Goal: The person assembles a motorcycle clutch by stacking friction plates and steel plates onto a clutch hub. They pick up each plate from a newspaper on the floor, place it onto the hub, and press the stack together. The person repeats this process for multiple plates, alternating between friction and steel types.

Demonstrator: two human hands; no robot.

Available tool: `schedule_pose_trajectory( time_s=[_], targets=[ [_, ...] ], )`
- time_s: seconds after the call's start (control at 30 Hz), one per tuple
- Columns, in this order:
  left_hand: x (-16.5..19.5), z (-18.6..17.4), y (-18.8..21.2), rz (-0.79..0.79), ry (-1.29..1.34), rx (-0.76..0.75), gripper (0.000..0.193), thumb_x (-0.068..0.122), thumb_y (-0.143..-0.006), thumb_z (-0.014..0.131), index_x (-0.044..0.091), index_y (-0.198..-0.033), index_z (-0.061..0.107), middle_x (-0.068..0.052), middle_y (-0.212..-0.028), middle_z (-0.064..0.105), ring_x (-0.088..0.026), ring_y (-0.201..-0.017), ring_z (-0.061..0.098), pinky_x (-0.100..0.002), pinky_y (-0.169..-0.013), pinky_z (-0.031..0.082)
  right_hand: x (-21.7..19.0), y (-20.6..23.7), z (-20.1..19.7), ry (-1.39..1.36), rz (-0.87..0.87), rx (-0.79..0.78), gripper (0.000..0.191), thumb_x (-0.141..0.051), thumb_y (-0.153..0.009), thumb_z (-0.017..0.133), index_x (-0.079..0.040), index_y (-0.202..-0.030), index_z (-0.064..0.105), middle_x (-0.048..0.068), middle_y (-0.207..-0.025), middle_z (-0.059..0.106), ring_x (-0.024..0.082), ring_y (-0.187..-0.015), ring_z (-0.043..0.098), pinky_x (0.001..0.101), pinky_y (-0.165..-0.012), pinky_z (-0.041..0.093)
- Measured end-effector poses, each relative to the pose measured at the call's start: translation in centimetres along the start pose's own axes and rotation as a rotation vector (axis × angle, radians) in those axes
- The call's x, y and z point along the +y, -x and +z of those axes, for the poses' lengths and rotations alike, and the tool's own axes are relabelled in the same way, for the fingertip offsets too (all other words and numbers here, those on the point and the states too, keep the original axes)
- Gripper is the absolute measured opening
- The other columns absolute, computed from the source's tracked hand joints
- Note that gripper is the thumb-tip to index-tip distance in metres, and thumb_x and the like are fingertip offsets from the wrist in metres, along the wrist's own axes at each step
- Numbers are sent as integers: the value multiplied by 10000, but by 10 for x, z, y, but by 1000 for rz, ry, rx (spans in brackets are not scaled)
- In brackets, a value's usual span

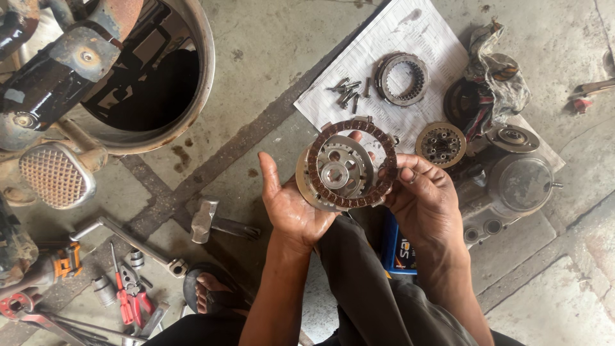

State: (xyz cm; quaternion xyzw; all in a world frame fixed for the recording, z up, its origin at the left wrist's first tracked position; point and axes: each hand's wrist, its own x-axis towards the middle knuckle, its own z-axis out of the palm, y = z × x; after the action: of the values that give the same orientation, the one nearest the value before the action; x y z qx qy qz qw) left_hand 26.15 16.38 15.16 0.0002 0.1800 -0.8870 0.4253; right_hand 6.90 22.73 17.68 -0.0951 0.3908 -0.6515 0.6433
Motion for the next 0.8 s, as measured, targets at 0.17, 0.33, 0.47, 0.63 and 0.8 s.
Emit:
schedule_pose_trajectory(
  time_s=[0.17,0.33,0.47,0.63,0.8],
  targets=[
    [1,7,0,-12,-111,-22,1129,902,-921,320,40,-1649,259,-273,-1669,229,-522,-1514,262,-765,-1145,294,-16,24,36,388,-489,77,230,-169,-1027,740,14,-1164,715,127,-1054,755,194,-912,725,284,-837,592],
    [-2,19,-2,-5,-90,-27,1121,918,-902,306,85,-1650,253,-253,-1697,206,-534,-1507,242,-780,-1125,310,-29,34,63,1868,-1125,-259,105,-90,-859,790,-84,-958,757,79,-1040,767,207,-886,705,341,-759,561],
    [-7,29,-5,-26,-48,-151,1109,911,-921,285,87,-1663,250,-246,-1714,219,-530,-1538,245,-749,-1151,354,-27,17,54,1797,-1390,-564,284,-187,-772,813,-94,-1040,795,50,-1122,743,205,-950,633,399,-794,520],
    [-12,38,-6,14,-233,-109,1114,912,-925,254,87,-1672,238,-248,-1716,215,-519,-1545,253,-686,-1158,372,-29,22,44,1812,-1391,-541,241,-157,-786,833,-81,-1011,792,51,-1130,734,219,-943,628,419,-793,510],
    [-16,41,-7,15,-260,-62,1125,929,-909,209,90,-1659,222,-276,-1704,208,-529,-1527,257,-665,-1172,361,-23,19,37,1665,-1454,-427,225,-61,-797,908,-126,-943,749,22,-1045,702,217,-920,646,443,-795,516]
  ],
)
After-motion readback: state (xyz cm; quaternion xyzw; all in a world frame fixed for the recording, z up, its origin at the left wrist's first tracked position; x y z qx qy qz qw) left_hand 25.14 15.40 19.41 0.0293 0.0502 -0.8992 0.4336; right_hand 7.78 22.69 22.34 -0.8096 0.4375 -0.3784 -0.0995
